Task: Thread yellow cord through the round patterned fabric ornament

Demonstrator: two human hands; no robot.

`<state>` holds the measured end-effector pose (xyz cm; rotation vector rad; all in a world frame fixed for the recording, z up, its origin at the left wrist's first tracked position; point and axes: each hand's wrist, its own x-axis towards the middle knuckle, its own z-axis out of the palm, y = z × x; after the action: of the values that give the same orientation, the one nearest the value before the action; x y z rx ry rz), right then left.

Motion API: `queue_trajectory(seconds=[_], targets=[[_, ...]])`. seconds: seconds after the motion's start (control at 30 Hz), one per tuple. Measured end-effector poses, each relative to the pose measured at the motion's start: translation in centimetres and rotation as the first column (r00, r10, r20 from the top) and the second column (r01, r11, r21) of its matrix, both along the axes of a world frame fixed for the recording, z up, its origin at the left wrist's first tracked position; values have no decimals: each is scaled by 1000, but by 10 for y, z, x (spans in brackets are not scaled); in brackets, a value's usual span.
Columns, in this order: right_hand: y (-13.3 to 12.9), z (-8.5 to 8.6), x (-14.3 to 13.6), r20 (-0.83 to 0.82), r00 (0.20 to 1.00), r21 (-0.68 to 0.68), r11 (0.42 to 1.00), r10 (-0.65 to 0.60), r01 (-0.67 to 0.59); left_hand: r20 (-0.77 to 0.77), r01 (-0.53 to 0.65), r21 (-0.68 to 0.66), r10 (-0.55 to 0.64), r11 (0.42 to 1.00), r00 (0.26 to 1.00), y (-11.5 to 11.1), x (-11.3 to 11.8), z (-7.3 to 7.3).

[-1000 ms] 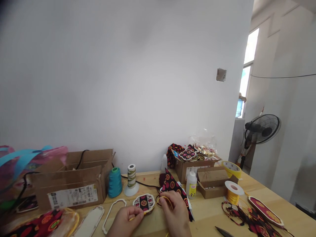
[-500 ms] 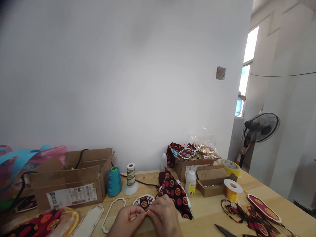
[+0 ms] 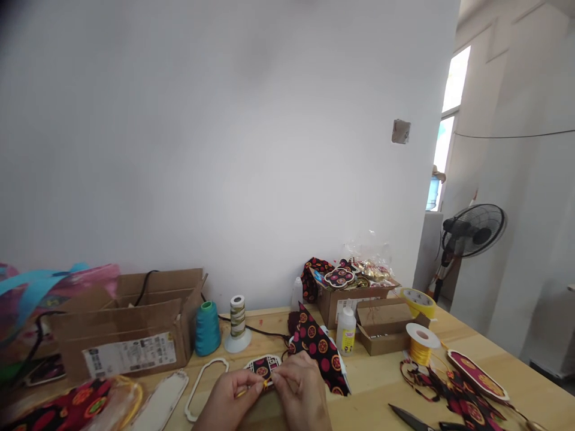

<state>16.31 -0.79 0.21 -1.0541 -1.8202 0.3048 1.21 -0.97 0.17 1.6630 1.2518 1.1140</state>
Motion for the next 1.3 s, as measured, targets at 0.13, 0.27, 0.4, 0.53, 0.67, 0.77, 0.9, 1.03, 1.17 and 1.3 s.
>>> queue_trajectory(seconds=[0.13,0.27,0.4,0.53,0.67,0.77,0.9,1.03,1.17,1.3], targets=[[0,2,0,34,999,17,1000,11,-12,-13,-1,10,1,1000,1000,0,-2,1],[0,5,2,63,998,40,999,30,-33,-30,39,36,-38,999,999,0,-3,0],[0,5,2,54,998,60,998,34,-37,-70,79,52,-75,995,995,-1,-2,0],[-2,6,2,26,999,53,998,20,-21,-90,63,36,-60,997,994,0,-1,1],[-3,8,3,-27,999,43,999,21,-19,-96,97,27,-94,995,991,-2,0,5],[-3,8,4,-30,999,25,999,23,-22,-54,77,18,-76,997,996,-3,0,6],[-2,9,5,16,999,50,998,34,-35,-26,25,31,-24,999,999,-4,0,5],[-4,12,6,58,997,97,994,48,-53,-28,2,34,-1,999,1000,-4,-1,4],[-5,13,6,73,996,102,993,48,-55,-34,-9,43,11,999,999,-4,-1,5],[-4,13,5,67,996,124,991,50,-58,-32,22,37,-20,999,999,-2,0,5]])
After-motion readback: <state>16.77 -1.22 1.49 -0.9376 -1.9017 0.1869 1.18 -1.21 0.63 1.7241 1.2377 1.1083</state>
